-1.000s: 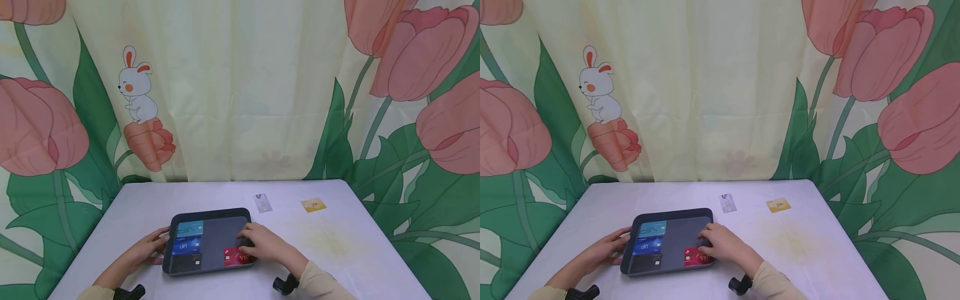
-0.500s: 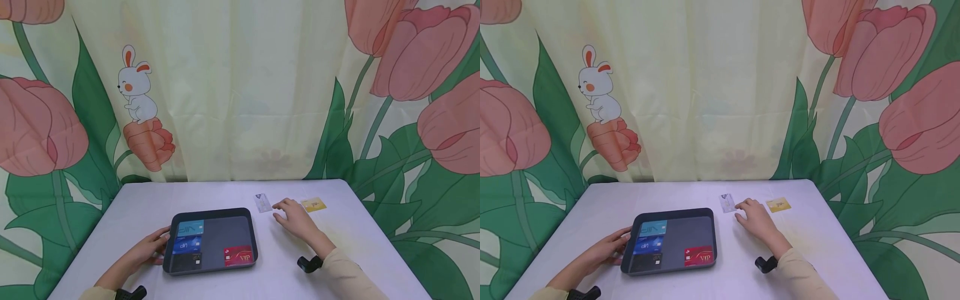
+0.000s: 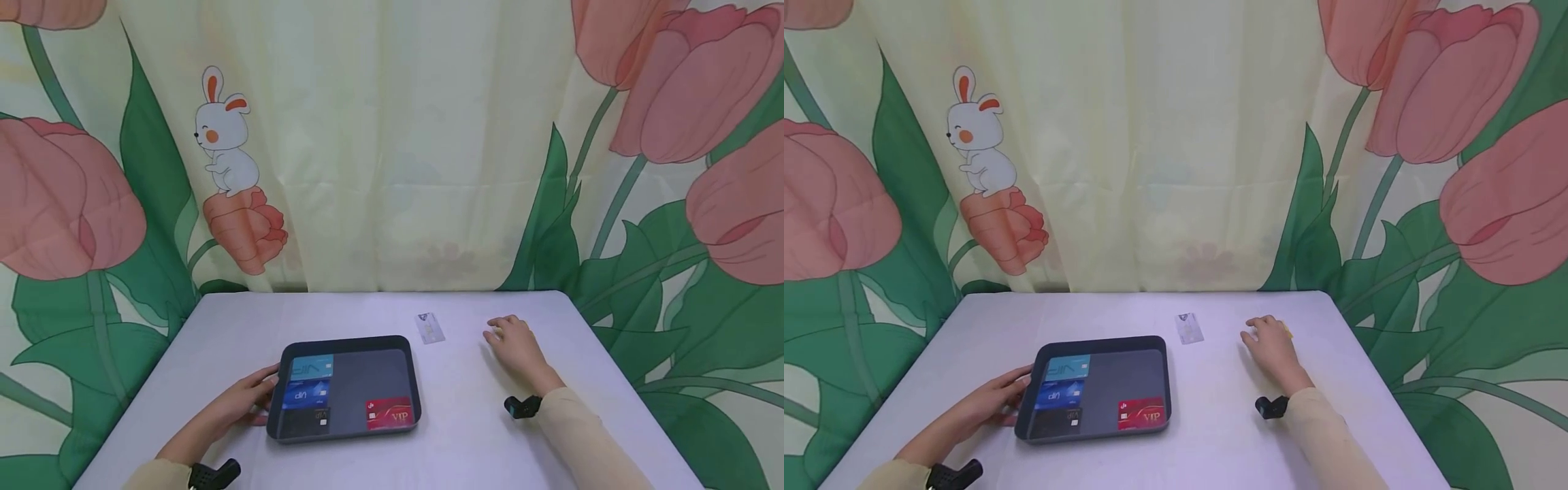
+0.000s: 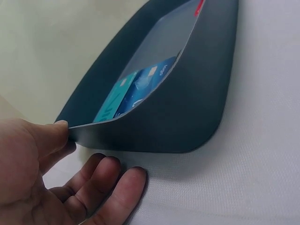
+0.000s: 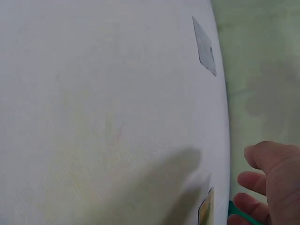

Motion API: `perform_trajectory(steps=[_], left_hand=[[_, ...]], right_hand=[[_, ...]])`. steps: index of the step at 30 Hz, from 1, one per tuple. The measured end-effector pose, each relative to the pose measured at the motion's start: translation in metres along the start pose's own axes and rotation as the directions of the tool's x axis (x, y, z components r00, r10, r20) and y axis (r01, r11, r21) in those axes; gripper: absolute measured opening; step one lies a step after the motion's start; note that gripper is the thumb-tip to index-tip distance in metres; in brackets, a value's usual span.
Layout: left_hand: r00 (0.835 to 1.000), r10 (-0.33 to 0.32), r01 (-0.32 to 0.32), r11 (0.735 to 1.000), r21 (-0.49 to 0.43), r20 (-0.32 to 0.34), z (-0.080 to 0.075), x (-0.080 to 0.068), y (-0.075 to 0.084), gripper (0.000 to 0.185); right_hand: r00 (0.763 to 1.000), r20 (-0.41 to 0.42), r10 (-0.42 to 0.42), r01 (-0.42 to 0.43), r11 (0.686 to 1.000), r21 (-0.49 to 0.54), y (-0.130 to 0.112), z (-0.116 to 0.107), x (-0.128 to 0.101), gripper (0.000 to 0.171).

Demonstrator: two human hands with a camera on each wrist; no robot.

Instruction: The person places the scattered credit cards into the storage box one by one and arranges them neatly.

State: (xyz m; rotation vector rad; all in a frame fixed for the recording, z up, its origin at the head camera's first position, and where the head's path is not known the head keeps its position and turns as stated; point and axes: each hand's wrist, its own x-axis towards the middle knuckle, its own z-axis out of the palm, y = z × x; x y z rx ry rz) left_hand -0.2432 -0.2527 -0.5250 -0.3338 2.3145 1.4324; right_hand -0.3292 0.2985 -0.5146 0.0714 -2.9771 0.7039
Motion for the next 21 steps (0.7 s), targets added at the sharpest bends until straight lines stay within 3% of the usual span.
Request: perform_trajectory(steps=[15,21], left_hand=[[1.000,-0.010,0.010,1.000,-0.021,0.001,-0.001,0.001,0.001,0.059],[1.000,-0.014,0.014,1.000,-0.023,-0.003,0.000,0.001,0.002,0.060]], right_hand=[[0.990,0.079,0.114,-0.112,0.993,-0.034,0.034,-0.015,0.004,0.045],[0.983,0.047,0.176,-0.175,0.984,-0.015,0.041,-0.015,0.006,0.042]])
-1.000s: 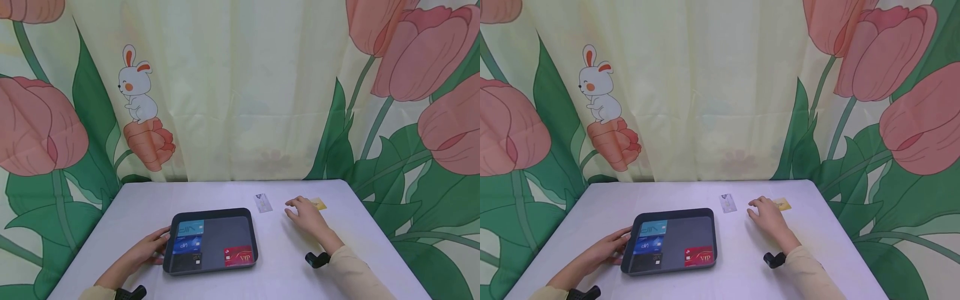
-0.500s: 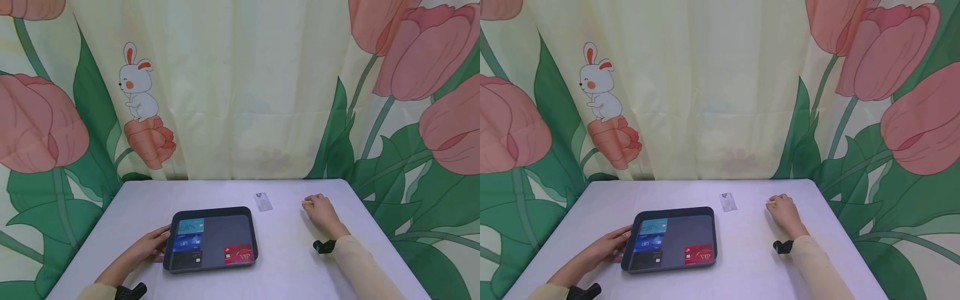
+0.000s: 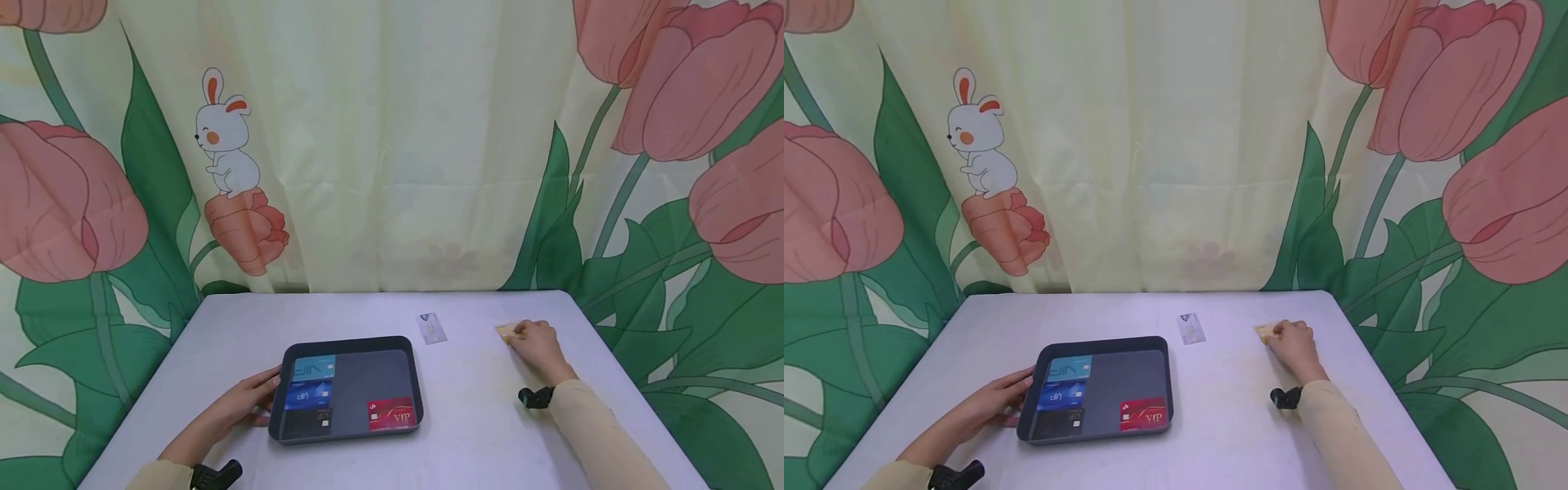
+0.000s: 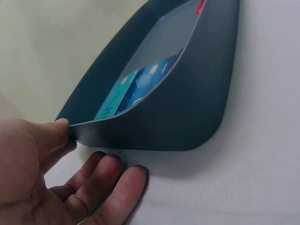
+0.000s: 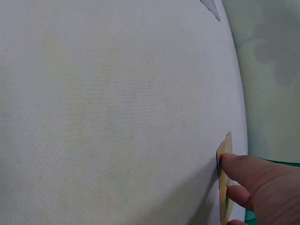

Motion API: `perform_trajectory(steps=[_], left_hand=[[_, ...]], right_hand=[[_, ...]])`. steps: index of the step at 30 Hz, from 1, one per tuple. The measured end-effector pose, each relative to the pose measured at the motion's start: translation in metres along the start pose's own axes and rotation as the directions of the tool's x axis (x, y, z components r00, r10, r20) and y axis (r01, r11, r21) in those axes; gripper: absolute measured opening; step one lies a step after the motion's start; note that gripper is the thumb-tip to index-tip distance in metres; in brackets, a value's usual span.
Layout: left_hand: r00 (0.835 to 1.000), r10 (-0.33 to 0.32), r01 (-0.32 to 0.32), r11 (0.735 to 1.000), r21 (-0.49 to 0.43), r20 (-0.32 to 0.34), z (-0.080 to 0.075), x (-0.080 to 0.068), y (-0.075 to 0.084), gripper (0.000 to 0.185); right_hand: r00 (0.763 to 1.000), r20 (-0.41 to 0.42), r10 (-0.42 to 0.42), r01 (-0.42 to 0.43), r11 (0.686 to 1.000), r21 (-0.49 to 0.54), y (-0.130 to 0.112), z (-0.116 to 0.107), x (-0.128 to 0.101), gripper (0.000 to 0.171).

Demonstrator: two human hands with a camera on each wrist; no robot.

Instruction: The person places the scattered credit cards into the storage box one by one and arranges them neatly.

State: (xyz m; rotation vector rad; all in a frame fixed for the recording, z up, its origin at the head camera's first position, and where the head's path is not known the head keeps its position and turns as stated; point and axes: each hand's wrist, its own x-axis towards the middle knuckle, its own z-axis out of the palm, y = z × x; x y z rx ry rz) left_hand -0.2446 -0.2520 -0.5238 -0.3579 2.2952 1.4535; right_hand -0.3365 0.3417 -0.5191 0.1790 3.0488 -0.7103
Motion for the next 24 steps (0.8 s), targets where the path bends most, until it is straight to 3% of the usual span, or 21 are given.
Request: perform_trajectory(steps=[6,13,20,24], left_hand=[[1.000,0.012,-0.012,1.000,-0.012,0.013,0.0000,-0.0048,0.0010,0.059],[1.000,0.027,-0.027,1.000,-0.006,0.015,-0.0004,-0.0053,0.0020,0.059],[0.999,0.033,-0.033,0.999,-0.011,0.019,-0.0010,-0.0054,0.0020,0.058],[0.999,0.038,-0.038,0.999,-0.010,0.019,-0.0006,-0.0046,0.0008,0.058]], right_hand=[[0.998,-0.046,0.042,-0.042,0.999,0.009,0.0019,-0.0033,0.0010,0.050],[0.983,-0.005,0.182,-0.179,0.973,0.148,-0.0032,-0.0073,0.0019,0.074],[0.990,-0.047,0.133,-0.117,0.959,0.258,-0.0021,-0.0016,0.0009,0.079],[0.983,-0.074,0.168,-0.134,0.931,0.340,0.0010,0.0015,-0.0017,0.086]])
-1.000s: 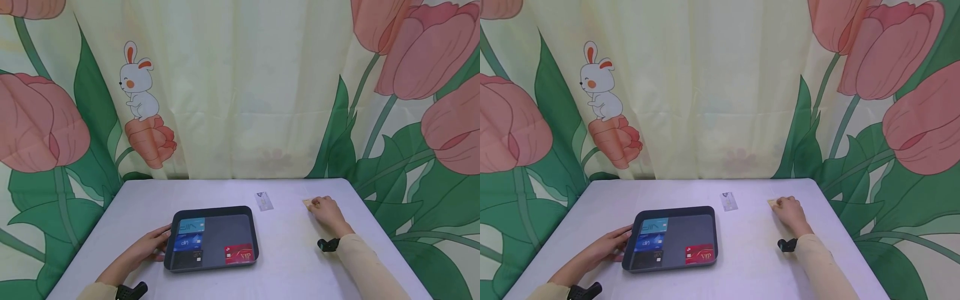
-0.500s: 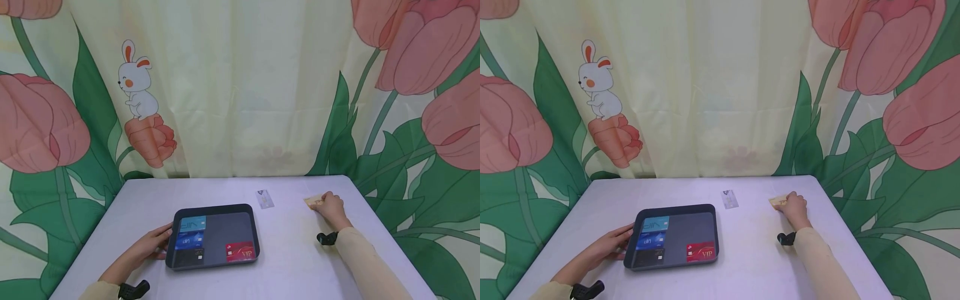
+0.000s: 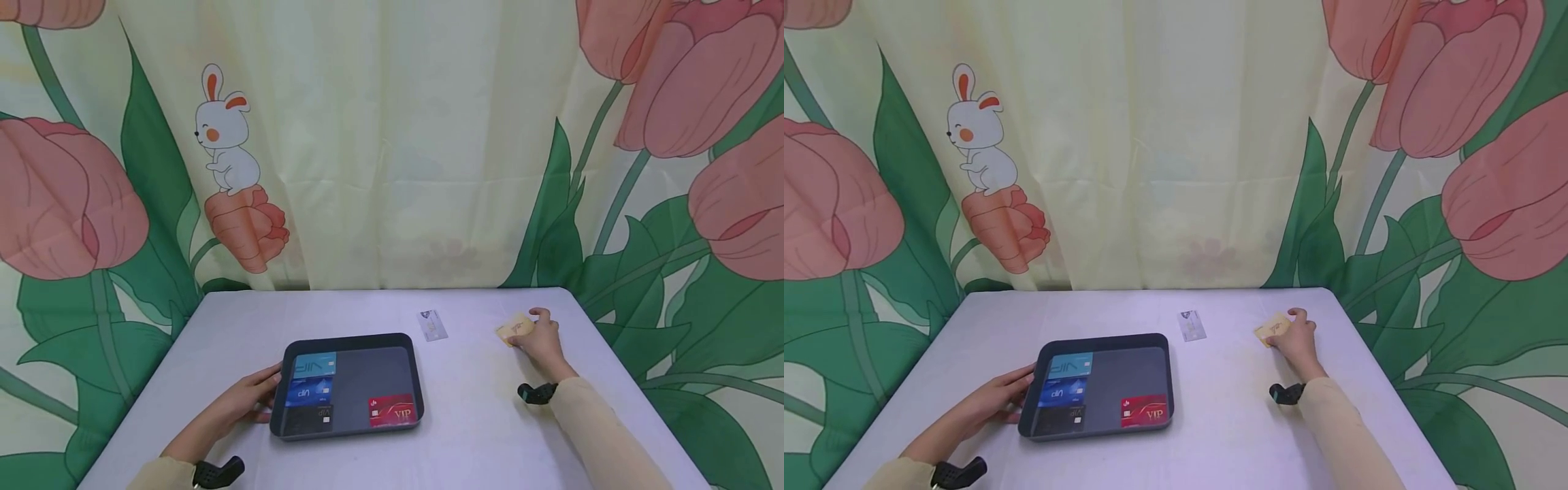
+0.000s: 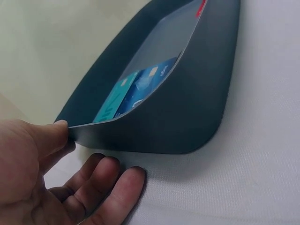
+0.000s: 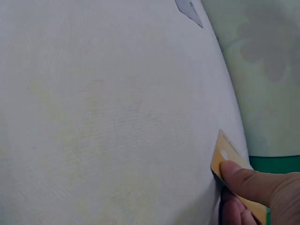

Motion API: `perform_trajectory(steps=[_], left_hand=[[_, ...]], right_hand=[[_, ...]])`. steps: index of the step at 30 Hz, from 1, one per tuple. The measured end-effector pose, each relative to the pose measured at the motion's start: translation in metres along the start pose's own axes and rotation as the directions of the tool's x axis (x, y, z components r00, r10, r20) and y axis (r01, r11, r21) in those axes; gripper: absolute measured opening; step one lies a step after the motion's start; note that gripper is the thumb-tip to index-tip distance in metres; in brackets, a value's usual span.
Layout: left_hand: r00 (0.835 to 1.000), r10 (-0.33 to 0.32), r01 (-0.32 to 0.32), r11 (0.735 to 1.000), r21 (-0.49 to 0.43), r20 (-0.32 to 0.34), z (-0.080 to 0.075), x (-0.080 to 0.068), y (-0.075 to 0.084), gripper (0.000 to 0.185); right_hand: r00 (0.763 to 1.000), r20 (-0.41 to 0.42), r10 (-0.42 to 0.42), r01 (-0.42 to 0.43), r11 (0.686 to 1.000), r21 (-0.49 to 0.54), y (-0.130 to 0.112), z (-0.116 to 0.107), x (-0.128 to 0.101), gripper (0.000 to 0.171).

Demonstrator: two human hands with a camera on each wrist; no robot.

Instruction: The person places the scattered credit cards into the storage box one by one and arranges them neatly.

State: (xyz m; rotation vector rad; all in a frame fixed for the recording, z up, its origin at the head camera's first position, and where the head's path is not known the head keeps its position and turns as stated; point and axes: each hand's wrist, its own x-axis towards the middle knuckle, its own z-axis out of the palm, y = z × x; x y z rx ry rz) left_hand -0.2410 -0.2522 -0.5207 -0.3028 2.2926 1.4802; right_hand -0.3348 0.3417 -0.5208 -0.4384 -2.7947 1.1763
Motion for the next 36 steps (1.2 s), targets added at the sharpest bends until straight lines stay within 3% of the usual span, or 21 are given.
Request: perform_trajectory(steps=[5,10,13,18,22,31,36], left_hand=[[1.000,-0.002,0.002,1.000,-0.006,-0.001,0.001,0.001,-0.002,0.058],[1.000,0.002,-0.002,1.000,-0.006,-0.007,0.001,0.001,-0.001,0.058],[1.000,0.003,-0.003,1.000,-0.002,-0.009,0.001,0.001,-0.001,0.058],[1.000,-0.004,0.004,1.000,0.001,-0.015,0.000,0.000,-0.001,0.059],[1.000,-0.008,0.008,1.000,0.003,-0.016,0.000,0.001,-0.001,0.059],[1.000,0.000,0.000,1.000,-0.004,-0.011,0.000,0.002,-0.001,0.059],[1.000,-0.002,0.002,1.000,-0.006,-0.020,0.000,0.000,-0.001,0.057]], right_hand=[[0.994,-0.060,0.094,-0.087,0.990,0.110,0.008,0.001,-0.002,0.084],[0.987,-0.091,0.134,-0.109,0.965,0.239,0.017,0.001,0.003,0.060],[0.986,-0.085,0.140,-0.112,0.954,0.279,0.018,0.001,0.006,0.047],[0.987,-0.042,0.153,-0.131,0.934,0.332,0.016,0.002,0.007,0.044],[0.990,-0.003,0.142,-0.132,0.930,0.342,0.013,0.002,0.005,0.044],[0.998,0.049,0.038,-0.050,0.958,0.281,0.001,0.002,0.002,0.041],[0.998,0.056,0.024,-0.038,0.964,0.262,-0.005,0.006,0.001,0.039]])
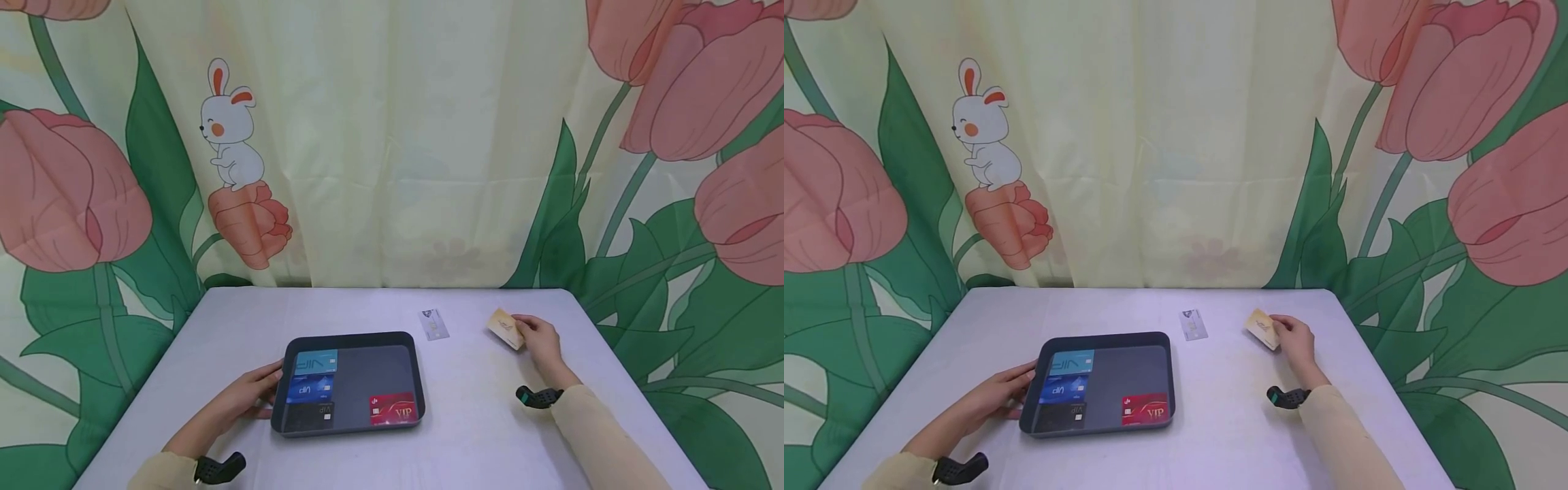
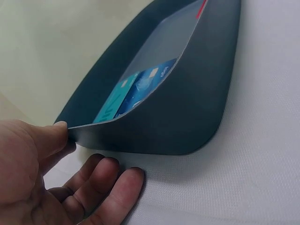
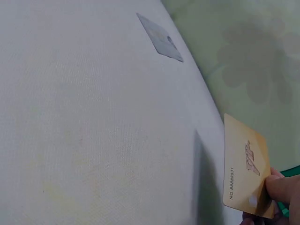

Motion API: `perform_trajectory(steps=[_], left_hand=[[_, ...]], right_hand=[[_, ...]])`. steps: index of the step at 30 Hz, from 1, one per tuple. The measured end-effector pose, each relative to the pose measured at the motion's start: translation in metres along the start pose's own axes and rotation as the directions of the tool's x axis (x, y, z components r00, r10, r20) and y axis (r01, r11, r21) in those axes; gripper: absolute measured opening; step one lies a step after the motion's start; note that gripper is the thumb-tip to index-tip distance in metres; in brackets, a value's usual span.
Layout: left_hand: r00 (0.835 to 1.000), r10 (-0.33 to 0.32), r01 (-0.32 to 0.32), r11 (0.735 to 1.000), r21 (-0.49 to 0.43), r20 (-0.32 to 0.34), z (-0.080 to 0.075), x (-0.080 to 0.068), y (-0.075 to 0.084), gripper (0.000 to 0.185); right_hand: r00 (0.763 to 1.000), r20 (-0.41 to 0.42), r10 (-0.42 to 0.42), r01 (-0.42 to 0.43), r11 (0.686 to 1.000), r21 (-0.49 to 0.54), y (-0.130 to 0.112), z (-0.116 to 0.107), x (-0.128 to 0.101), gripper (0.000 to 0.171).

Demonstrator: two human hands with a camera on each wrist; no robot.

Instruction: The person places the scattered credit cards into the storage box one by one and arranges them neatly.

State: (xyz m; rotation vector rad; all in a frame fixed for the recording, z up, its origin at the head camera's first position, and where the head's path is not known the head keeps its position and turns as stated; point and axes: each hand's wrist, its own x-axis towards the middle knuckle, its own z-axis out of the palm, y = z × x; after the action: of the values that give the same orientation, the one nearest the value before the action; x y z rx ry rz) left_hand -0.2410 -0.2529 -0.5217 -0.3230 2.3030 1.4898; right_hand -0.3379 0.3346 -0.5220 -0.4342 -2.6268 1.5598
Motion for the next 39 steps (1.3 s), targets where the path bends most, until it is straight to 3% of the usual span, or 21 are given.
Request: perform_trajectory(steps=[7,11,15,18,24,30,39], left_hand=[[1.000,0.009,-0.009,1.000,0.010,0.005,-0.001,0.001,0.000,0.059],[1.000,0.010,-0.010,1.000,0.009,-0.001,0.000,0.001,-0.001,0.058],[1.000,0.009,-0.009,1.000,0.006,-0.007,0.000,0.001,-0.001,0.058],[1.000,0.008,-0.007,1.000,0.007,-0.009,0.000,0.002,-0.002,0.059],[1.000,0.006,-0.006,1.000,0.000,-0.014,0.001,0.002,-0.003,0.058],[1.000,0.007,-0.007,1.000,0.000,-0.013,0.002,0.002,-0.003,0.058],[1.000,0.007,-0.007,1.000,0.001,-0.014,0.002,0.002,-0.003,0.059]], right_hand=[[1.000,0.028,0.014,-0.015,0.999,0.031,-0.008,0.008,-0.001,0.041],[0.997,0.082,0.004,-0.016,0.990,0.143,-0.015,0.012,-0.005,0.042],[0.986,0.168,-0.023,-0.027,0.958,0.287,-0.025,0.016,-0.012,0.044],[0.972,0.234,-0.035,-0.053,0.931,0.360,-0.032,0.021,-0.016,0.054],[0.944,0.329,-0.036,-0.105,0.911,0.399,-0.043,0.031,-0.025,0.075],[0.925,0.371,-0.081,-0.101,0.889,0.447,-0.053,0.041,-0.036,0.066],[0.944,0.329,-0.005,-0.173,0.845,0.507,-0.068,0.059,-0.046,0.040]])
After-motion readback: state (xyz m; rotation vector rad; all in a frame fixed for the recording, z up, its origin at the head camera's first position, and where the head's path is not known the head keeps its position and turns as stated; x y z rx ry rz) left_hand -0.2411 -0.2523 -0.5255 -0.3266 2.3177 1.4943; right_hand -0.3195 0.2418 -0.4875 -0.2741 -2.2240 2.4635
